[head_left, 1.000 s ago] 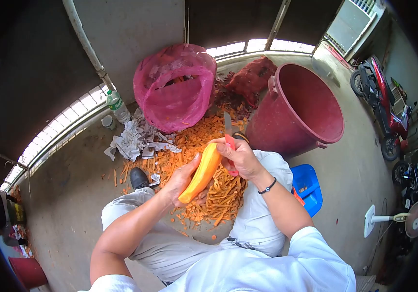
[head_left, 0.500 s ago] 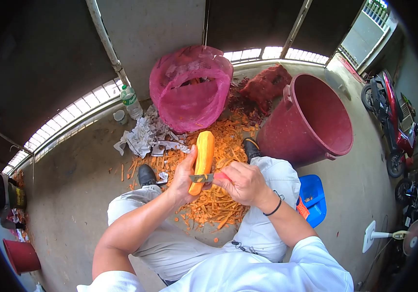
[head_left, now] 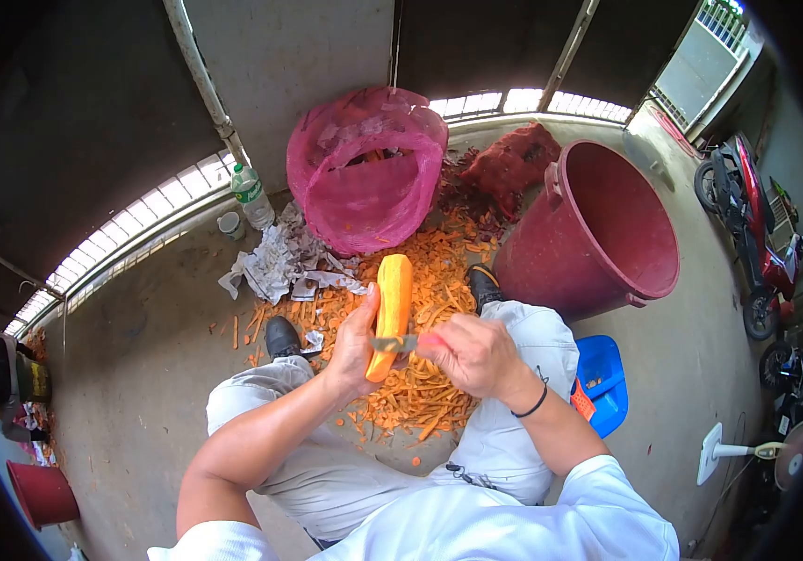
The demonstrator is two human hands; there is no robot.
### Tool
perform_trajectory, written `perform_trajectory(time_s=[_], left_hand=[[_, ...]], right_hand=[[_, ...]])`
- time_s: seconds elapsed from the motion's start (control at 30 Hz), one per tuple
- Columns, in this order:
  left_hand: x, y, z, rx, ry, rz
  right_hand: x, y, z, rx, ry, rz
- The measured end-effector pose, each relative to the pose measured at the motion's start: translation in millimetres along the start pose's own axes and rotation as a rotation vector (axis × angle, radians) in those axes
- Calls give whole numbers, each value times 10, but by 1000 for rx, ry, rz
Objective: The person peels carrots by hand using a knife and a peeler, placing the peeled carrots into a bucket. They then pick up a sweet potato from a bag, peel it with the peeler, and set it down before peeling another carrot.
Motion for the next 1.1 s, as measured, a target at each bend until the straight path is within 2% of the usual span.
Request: perform_trajectory(time_s=[0.17, 0.23, 0.27, 0.33, 0.47, 0.53, 0.67, 0.73, 0.77, 0.83, 0.93, 1.1], left_hand=[[-10, -11, 84, 32, 11, -70], [-12, -63, -28, 26, -134, -27], [-57, -47, -9, 28, -133, -28], [9, 31, -16, -35, 54, -70], [4, 57, 1, -24, 29, -31], [-8, -40, 19, 59, -42, -42], [24, -52, 0, 64, 25, -66], [-5, -73, -67, 42, -97, -25], [-23, -84, -62, 45, -97, -25], [28, -3, -55, -42, 36, -107], [46, 42, -31, -15, 88, -43], [80, 13, -46, 13, 72, 30]], right_hand=[[64, 138, -39, -27, 21, 36], [54, 105, -26, -37, -3, 9], [39, 83, 3, -39, -4, 8], [-47, -3, 58, -19, -51, -43], [-75, 6, 42, -8, -35, -35], [7, 169, -35, -45, 1, 43], [37, 160, -19, -30, 32, 59], [1, 88, 10, -36, -18, -1], [-9, 79, 30, -39, -19, -1], [-84, 40, 66, -26, -62, -42], [-191, -121, 112, 10, -111, -111], [-392, -397, 134, 171, -260, -154]])
Point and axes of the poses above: each hand's wrist, its own z-axis towards the middle knuckle, its own x-axis out of the palm, y = z × x, the point moved 9 cm from there along z, towards the middle knuckle, and after that the axes turned 13 degrees about -y, right-handed, at the moved point
